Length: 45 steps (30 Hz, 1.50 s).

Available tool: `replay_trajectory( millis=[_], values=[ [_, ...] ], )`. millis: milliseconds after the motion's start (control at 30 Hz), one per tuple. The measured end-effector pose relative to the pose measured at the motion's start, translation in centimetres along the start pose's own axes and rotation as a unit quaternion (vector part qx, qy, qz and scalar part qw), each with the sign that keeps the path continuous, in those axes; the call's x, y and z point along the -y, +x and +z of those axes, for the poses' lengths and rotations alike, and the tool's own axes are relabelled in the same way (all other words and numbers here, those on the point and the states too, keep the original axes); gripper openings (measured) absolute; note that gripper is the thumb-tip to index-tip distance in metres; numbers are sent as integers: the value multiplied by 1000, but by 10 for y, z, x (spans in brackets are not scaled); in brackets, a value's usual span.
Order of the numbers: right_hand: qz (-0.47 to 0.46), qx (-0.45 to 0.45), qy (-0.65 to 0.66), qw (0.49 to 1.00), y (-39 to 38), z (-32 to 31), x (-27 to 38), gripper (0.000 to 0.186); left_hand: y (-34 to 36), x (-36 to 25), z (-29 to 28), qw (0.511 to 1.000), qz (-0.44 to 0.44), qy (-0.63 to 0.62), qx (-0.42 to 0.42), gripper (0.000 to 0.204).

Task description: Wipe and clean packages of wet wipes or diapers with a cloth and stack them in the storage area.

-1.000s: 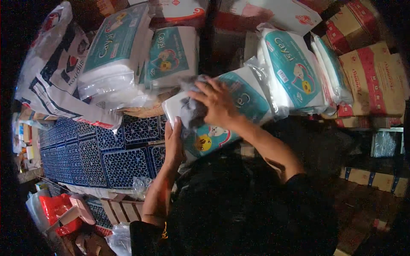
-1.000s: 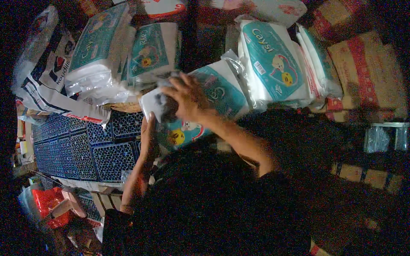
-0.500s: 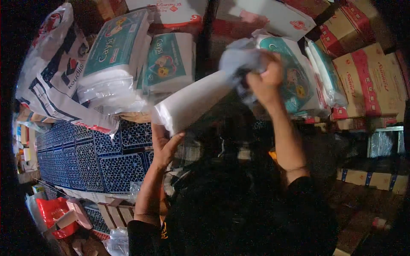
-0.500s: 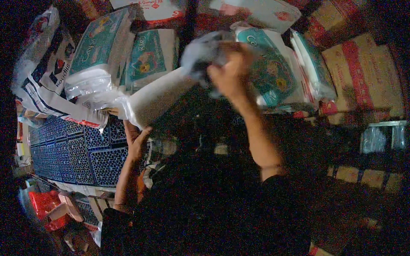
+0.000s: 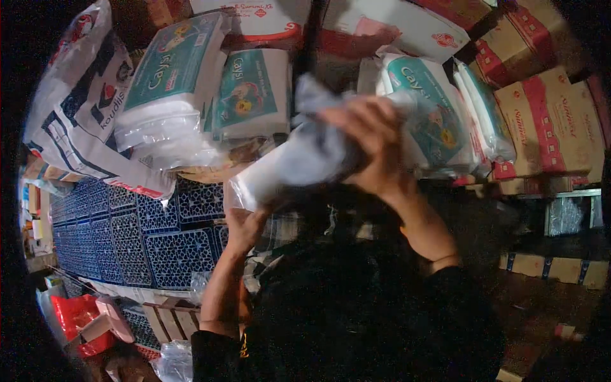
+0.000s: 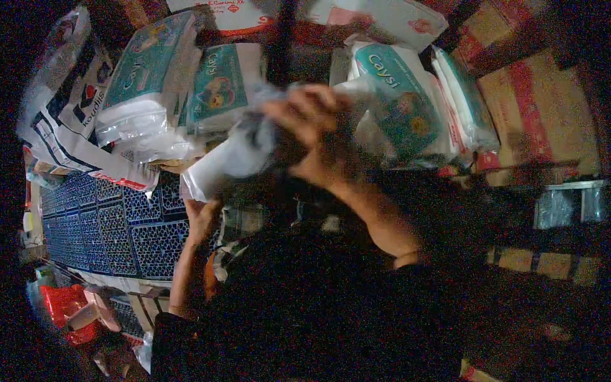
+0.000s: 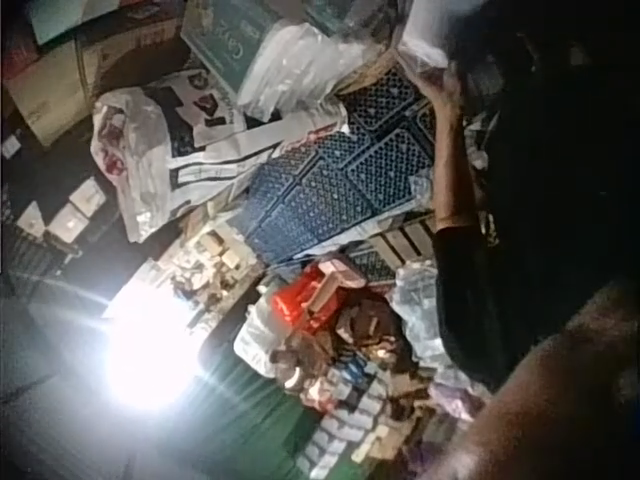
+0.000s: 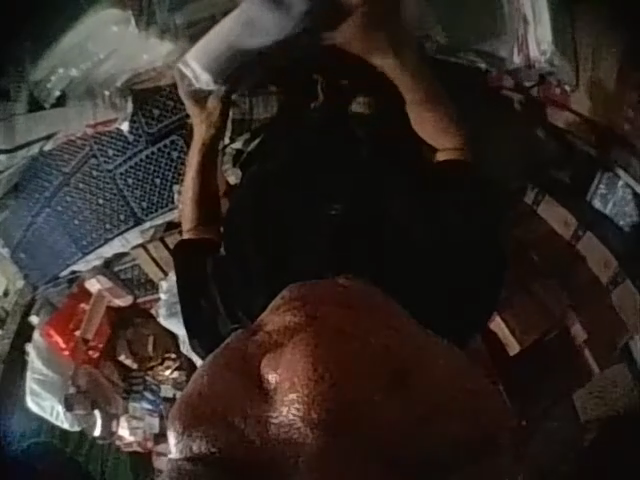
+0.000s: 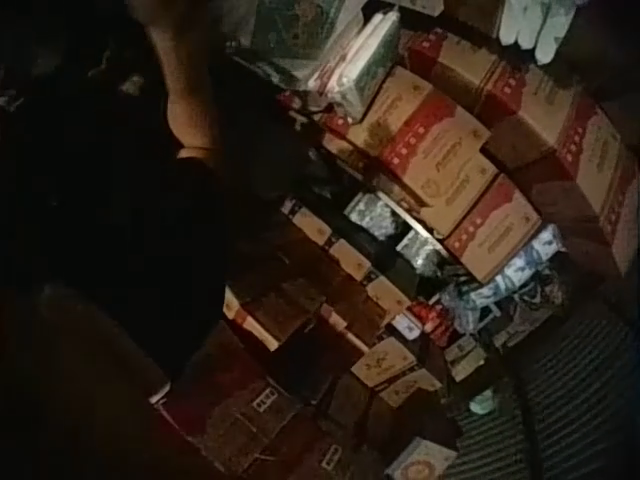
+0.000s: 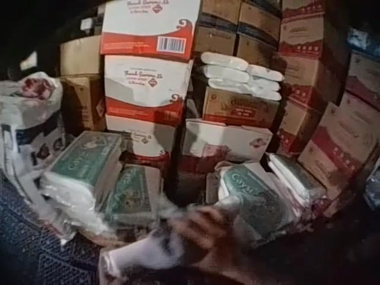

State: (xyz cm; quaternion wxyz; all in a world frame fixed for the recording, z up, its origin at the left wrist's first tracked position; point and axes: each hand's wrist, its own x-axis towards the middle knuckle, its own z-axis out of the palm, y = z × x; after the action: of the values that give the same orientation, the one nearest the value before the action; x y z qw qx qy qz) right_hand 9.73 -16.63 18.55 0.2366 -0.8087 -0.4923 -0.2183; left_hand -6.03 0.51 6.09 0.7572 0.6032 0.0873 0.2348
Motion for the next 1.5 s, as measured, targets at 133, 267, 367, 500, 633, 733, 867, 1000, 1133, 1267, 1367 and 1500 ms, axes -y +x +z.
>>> replay_trajectory(
  millis=[133,267,367,500,633,733,867,1000,1133,1267,1367,1500],
  values=[
    [84,-84,4,993,-19,-25,-48,40,31,-34,14,985,138,86,59,56],
    [145,-152,79,975,-34,-38,-59,39,44,-47,25,856,384,304,167,33],
    [187,-49,50,980,-49,-33,-67,45,36,-34,18,789,404,377,267,31],
    [211,70,-14,975,-67,0,-63,44,14,21,-15,771,326,449,313,38],
    [202,151,-81,964,-101,32,-56,60,0,7,-11,756,210,567,250,43],
    [230,163,-65,957,-110,38,-44,71,-2,19,-26,954,-27,279,107,41],
    [172,223,-44,958,-110,49,-8,88,13,2,-6,977,-173,11,-128,60],
    [8,262,72,962,-100,74,49,66,21,32,9,971,-165,50,-164,62],
    [-62,232,110,964,-84,107,60,47,21,62,-18,961,-42,264,-77,57],
    [-35,249,94,963,-60,112,36,54,22,62,-10,995,3,86,-47,56],
    [26,202,35,978,-52,127,3,61,28,53,8,990,-31,73,-113,60],
    [123,147,-15,981,-37,125,-49,62,29,48,11,990,-84,3,-110,69]
  ],
)
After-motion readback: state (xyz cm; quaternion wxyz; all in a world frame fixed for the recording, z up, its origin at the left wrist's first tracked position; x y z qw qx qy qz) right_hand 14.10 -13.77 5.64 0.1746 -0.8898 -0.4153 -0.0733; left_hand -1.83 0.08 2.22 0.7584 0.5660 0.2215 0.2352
